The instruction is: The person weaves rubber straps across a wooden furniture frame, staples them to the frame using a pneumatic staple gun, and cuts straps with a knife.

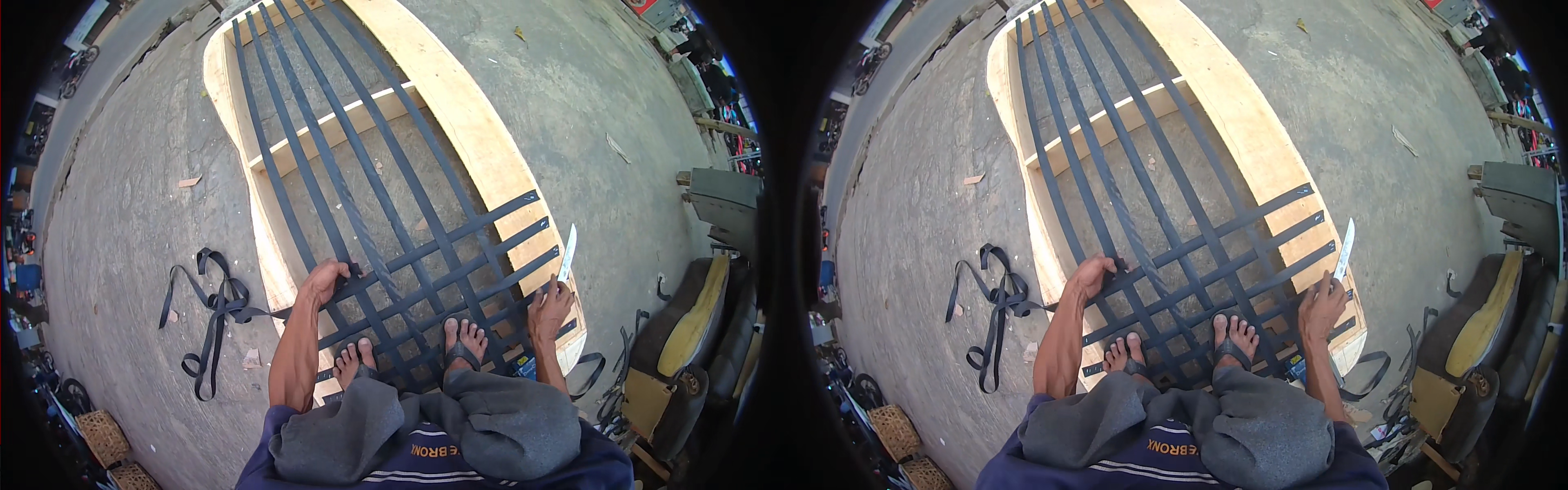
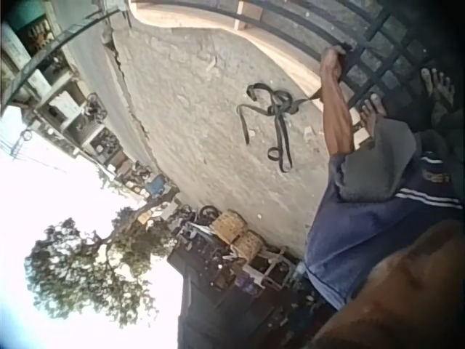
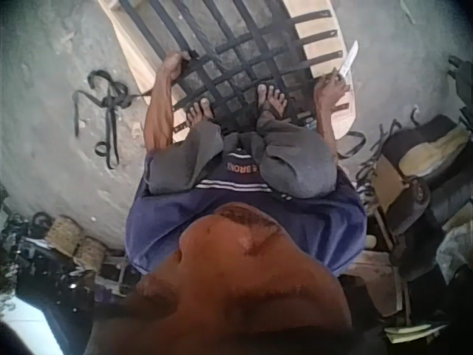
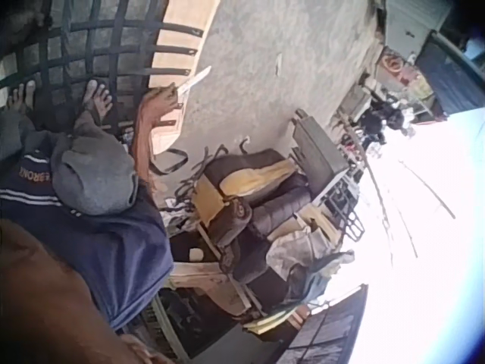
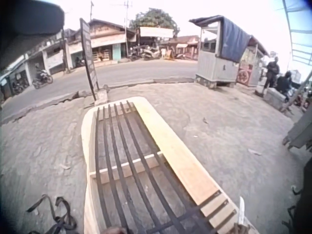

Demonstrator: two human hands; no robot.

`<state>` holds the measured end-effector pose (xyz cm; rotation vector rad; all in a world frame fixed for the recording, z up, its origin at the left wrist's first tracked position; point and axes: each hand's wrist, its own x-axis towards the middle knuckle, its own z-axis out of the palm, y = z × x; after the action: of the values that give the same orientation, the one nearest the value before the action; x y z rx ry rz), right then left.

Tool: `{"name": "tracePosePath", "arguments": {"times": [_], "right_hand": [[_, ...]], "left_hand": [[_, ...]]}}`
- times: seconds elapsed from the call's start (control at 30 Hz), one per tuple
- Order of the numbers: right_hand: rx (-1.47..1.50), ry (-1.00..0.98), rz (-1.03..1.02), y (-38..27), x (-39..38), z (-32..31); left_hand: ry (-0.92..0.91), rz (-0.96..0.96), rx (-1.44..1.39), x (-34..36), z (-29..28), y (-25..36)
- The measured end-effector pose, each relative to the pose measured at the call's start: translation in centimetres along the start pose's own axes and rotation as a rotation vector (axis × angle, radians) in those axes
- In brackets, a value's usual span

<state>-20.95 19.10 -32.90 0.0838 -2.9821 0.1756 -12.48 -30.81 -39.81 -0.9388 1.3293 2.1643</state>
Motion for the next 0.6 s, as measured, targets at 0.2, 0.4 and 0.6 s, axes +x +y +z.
{"name": "tracePosePath", "arguments": {"times": [0.2, 0.4, 0.6], "right_hand": [[0.797, -0.901, -0.381, -26.3, 4.2, 4.1], [0.604, -0.879, -0.614, -32.7, 3.0, 10.8], [0.488, -0.871, -0.783, -32.0, 5.0, 9.2]], "left_hand": [[0.163, -0.138, 0.108, 1.0, -0.3, -0.3], [0.144, -0.094, 0.123, 1.7, -1.4, -1.8], [0.202, 0.088, 0.665, 0.1, 0.7, 0.4]]}}
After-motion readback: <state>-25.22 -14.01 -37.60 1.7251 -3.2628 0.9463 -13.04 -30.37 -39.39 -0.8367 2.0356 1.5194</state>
